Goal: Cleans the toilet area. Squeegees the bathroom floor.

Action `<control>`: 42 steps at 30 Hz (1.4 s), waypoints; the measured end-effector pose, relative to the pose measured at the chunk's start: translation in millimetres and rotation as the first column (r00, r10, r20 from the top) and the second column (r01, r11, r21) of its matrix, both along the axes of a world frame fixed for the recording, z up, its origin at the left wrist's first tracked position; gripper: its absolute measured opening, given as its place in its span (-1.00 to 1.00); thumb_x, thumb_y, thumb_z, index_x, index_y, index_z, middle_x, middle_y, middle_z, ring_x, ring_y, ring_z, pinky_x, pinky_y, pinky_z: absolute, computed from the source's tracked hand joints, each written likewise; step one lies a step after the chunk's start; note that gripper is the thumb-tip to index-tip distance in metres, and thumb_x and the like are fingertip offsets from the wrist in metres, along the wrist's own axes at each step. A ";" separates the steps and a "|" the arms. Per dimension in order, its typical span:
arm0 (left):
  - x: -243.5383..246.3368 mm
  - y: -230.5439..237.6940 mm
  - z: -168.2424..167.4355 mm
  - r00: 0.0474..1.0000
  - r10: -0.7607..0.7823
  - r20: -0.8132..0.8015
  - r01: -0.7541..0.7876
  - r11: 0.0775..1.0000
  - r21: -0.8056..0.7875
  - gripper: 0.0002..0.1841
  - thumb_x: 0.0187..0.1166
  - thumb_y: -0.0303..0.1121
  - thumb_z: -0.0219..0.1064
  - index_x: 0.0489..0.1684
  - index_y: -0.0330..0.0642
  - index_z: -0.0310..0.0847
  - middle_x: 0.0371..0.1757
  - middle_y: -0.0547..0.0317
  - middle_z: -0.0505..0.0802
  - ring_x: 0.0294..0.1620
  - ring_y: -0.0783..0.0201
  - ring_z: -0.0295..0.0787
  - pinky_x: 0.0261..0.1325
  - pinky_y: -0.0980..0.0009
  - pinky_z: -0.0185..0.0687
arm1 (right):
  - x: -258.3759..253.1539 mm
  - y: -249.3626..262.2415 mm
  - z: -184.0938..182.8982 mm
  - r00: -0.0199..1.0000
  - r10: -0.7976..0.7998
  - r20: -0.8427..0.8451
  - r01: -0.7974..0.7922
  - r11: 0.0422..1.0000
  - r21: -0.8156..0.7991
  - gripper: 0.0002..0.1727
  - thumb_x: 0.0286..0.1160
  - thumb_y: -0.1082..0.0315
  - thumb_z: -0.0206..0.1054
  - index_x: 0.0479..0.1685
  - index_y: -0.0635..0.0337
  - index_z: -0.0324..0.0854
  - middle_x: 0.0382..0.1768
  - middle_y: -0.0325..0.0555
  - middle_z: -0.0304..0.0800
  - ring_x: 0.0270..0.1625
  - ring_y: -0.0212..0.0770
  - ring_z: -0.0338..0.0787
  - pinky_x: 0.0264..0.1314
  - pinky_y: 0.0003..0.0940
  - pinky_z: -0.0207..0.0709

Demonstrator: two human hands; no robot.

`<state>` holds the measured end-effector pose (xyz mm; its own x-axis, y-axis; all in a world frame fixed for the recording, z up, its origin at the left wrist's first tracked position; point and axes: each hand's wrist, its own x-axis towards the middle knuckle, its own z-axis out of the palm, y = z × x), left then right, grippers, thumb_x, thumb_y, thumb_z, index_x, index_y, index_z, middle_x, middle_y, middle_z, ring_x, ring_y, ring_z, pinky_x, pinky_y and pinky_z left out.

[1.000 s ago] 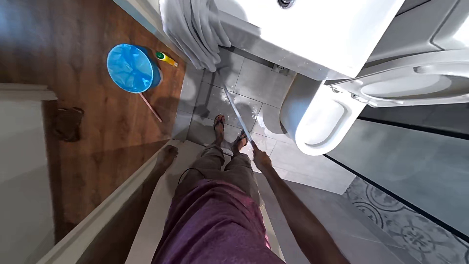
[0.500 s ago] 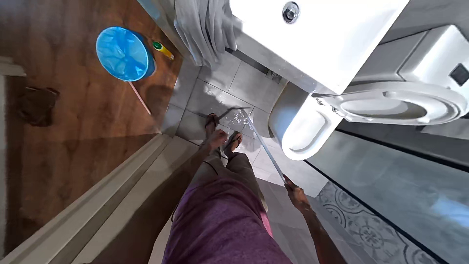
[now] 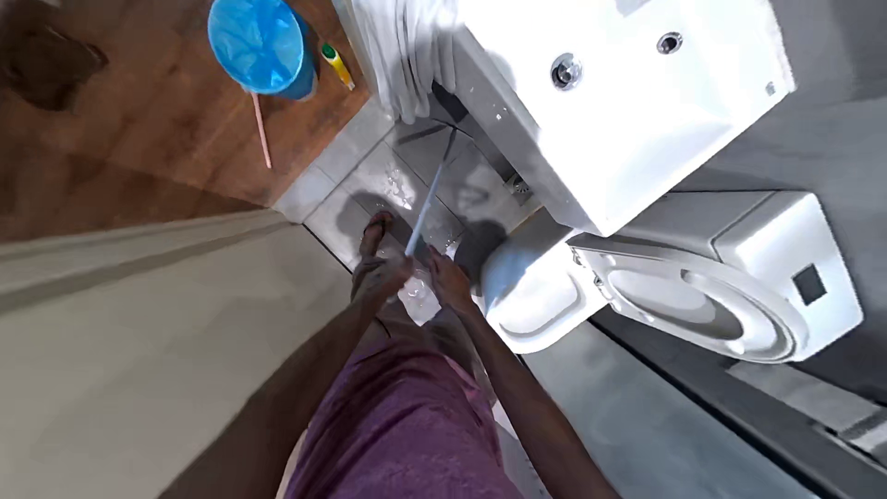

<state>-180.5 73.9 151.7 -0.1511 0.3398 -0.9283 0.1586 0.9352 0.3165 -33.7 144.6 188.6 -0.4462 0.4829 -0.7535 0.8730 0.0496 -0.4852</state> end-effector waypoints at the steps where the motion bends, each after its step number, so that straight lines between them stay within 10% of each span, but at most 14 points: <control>1: 11.1 4.1 0.9 0.989 -0.067 -0.129 0.068 0.998 0.006 -0.44 0.87 -0.02 -0.05 0.38 -0.41 0.54 0.13 -0.45 0.78 0.08 -0.30 0.79 0.13 -0.28 0.63 | 35.1 3.6 2.3 0.997 0.018 -0.071 -0.018 1.000 0.008 -0.46 0.89 0.04 -0.02 0.78 -0.16 0.35 0.35 0.14 0.76 0.31 0.20 0.79 0.39 0.28 0.58; 4: 27.2 -1.0 -6.2 0.880 -0.244 -0.406 0.239 0.969 -0.066 -0.50 0.82 -0.10 0.00 0.62 -0.17 0.36 0.29 -0.43 0.73 0.21 -0.42 0.75 0.10 -0.41 0.63 | 156.3 22.2 5.6 0.985 -0.059 -0.161 0.042 0.993 -0.109 -0.51 0.88 0.08 0.04 0.69 -0.09 0.47 0.26 0.06 0.83 0.19 -0.01 0.86 0.36 0.10 0.68; 8: 60.0 -50.2 10.0 0.861 -0.331 -0.386 0.260 0.939 -0.224 -0.53 0.70 -0.16 0.19 0.45 -0.29 0.45 0.21 -0.44 0.74 0.18 -0.41 0.75 0.05 -0.37 0.66 | 323.1 20.2 -1.4 0.962 -0.201 0.183 0.181 0.976 0.122 -0.55 0.82 0.18 0.07 0.54 0.07 0.60 0.16 0.09 0.86 0.17 0.05 0.86 0.33 0.13 0.66; 13: 140.9 -181.5 49.3 0.940 -0.257 -0.224 0.146 0.898 -0.416 -0.50 0.78 -0.19 0.05 0.62 -0.23 0.35 0.40 -0.43 0.65 0.37 -0.43 0.63 0.23 -0.41 0.55 | 445.5 -8.6 -26.9 0.846 -0.272 0.458 0.388 0.904 -0.179 -0.53 0.88 0.09 0.04 0.47 0.20 0.57 0.08 0.23 0.83 -0.02 0.12 0.87 0.03 0.12 0.73; 18: 204.9 -266.9 78.9 0.976 0.041 -0.216 -0.158 0.814 -0.558 -0.34 0.85 0.18 -0.22 0.63 -0.09 0.42 0.43 -0.36 0.69 0.47 -0.38 0.61 0.37 -0.39 0.48 | 408.8 -13.1 -35.2 0.892 -0.114 0.438 0.239 0.941 -0.241 -0.54 0.88 0.12 0.03 0.50 0.19 0.56 0.15 0.21 0.82 0.05 0.12 0.87 0.10 0.11 0.72; 25: 270.9 -344.3 116.2 0.956 0.130 -0.262 -0.250 0.828 -0.501 -0.39 0.87 0.12 -0.19 0.39 -0.18 0.58 0.19 -0.34 0.81 0.27 -0.35 0.75 0.21 -0.34 0.59 | 275.3 4.4 -8.3 0.992 -0.104 0.069 0.117 0.966 -0.232 -0.58 0.87 0.18 0.05 0.50 0.15 0.58 0.05 0.06 0.85 -0.10 -0.14 0.88 -0.08 -0.18 0.76; 37: 74.7 -71.4 -16.0 0.949 0.046 -0.312 -0.092 0.987 -0.135 -0.51 0.87 -0.09 -0.08 0.51 -0.26 0.43 0.24 -0.40 0.77 0.29 -0.37 0.73 0.20 -0.37 0.59 | 357.0 -64.7 -0.9 0.958 -0.124 0.259 0.175 0.967 -0.183 -0.60 0.86 0.24 0.08 0.48 0.18 0.59 -0.02 0.10 0.86 -0.17 -0.07 0.88 -0.14 -0.06 0.76; 42: 73.2 -109.4 -23.9 0.924 -0.010 -0.382 -0.087 0.968 -0.235 -0.53 0.87 -0.10 -0.09 0.49 -0.24 0.42 0.23 -0.38 0.77 0.25 -0.35 0.76 0.12 -0.32 0.65 | 405.1 -79.1 -3.6 0.928 -0.140 0.345 0.222 0.952 -0.210 -0.62 0.87 0.24 0.09 0.45 0.18 0.61 -0.06 0.09 0.85 -0.20 -0.08 0.86 -0.19 -0.10 0.74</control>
<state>-107.3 -35.5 127.8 -0.5147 0.0981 -0.8517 0.1832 0.9831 0.0025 371.4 65.5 185.0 -0.0819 0.3175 -0.9447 0.9664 -0.2065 -0.1532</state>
